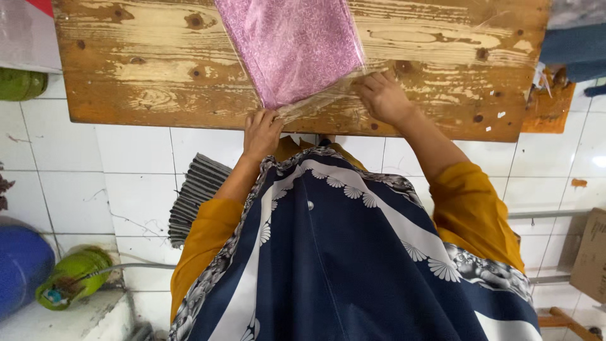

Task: The person folds a pink patterned cloth on a wooden table, places it into a clear plastic bag, and seals it. They then repeat the process with a dark blue patterned cloth, folding and bagging it before stacking the packaged items.

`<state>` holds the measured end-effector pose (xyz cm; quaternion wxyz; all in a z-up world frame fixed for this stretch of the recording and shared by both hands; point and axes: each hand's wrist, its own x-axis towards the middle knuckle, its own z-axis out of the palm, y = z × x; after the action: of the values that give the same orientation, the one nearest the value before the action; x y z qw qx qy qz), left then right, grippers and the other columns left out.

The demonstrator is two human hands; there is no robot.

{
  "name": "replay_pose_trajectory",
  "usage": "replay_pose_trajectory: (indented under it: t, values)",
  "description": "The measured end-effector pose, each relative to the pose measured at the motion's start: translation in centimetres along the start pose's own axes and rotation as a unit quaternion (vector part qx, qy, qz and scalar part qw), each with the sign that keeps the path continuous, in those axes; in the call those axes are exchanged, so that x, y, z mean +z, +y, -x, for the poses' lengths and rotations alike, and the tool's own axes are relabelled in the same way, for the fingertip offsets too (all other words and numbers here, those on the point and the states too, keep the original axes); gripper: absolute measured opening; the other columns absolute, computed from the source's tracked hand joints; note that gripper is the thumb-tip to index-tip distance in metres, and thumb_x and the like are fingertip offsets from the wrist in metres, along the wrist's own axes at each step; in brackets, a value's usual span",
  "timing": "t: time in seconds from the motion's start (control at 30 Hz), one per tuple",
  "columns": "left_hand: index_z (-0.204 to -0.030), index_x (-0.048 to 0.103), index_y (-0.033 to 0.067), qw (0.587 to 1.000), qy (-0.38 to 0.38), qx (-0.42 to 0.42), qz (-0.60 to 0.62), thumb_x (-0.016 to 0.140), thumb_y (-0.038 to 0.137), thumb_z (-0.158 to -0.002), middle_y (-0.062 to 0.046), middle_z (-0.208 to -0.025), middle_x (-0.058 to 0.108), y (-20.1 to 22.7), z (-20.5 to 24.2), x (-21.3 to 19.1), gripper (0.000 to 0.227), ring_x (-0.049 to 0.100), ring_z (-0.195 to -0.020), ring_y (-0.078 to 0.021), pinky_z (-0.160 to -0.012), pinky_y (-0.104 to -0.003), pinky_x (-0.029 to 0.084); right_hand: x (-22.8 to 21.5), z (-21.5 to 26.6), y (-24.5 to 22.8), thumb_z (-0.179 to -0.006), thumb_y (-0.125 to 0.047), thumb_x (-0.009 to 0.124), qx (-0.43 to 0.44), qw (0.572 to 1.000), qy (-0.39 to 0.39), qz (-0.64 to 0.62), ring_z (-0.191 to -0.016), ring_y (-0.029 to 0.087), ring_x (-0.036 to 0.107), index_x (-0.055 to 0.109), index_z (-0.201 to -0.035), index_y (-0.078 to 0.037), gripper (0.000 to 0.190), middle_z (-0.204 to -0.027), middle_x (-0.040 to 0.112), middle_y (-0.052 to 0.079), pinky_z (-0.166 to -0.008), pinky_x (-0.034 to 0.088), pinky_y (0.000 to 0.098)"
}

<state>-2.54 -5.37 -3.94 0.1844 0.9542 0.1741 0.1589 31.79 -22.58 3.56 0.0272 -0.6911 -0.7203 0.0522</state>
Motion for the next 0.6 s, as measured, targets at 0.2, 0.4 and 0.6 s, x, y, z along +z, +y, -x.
replay_pose_trajectory:
  t: [0.2,0.4,0.6]
  values:
    - [-0.106,0.069,0.011,0.999,0.024,-0.028,-0.025,0.073,0.017,-0.094,-0.002,-0.12,0.064,0.9,0.3,0.1,0.014,0.054,-0.124,-0.0249,-0.101,-0.047,0.041,1.9,1.1,1.3,-0.095,-0.011,0.067,-0.047,0.996,0.055,-0.054,-0.107,0.026,0.06,0.071,-0.119,-0.006,0.024,-0.116,0.065,0.009,-0.096,0.05,0.0411]
    - [-0.114,0.068,0.0044,0.999,0.029,-0.047,0.003,0.074,0.025,-0.088,-0.011,-0.116,0.062,1.8,0.5,-1.3,0.034,0.054,-0.118,-0.0325,-0.1,-0.05,0.041,4.0,1.2,2.8,-0.091,-0.007,0.068,-0.122,0.982,0.129,-0.063,-0.105,0.028,0.06,0.069,-0.112,-0.004,0.021,-0.112,0.066,0.01,-0.092,0.05,0.041]
    - [-0.117,0.074,0.0093,0.995,0.05,-0.085,-0.008,0.073,0.01,-0.097,-0.006,-0.116,0.064,1.6,0.6,-1.9,0.02,0.058,-0.118,-0.0288,-0.105,-0.044,0.045,3.4,0.9,3.7,-0.088,-0.004,0.067,-0.093,0.98,0.112,-0.138,-0.101,0.03,0.061,0.068,-0.105,-0.005,0.017,-0.106,0.064,0.012,-0.092,0.051,0.0423]
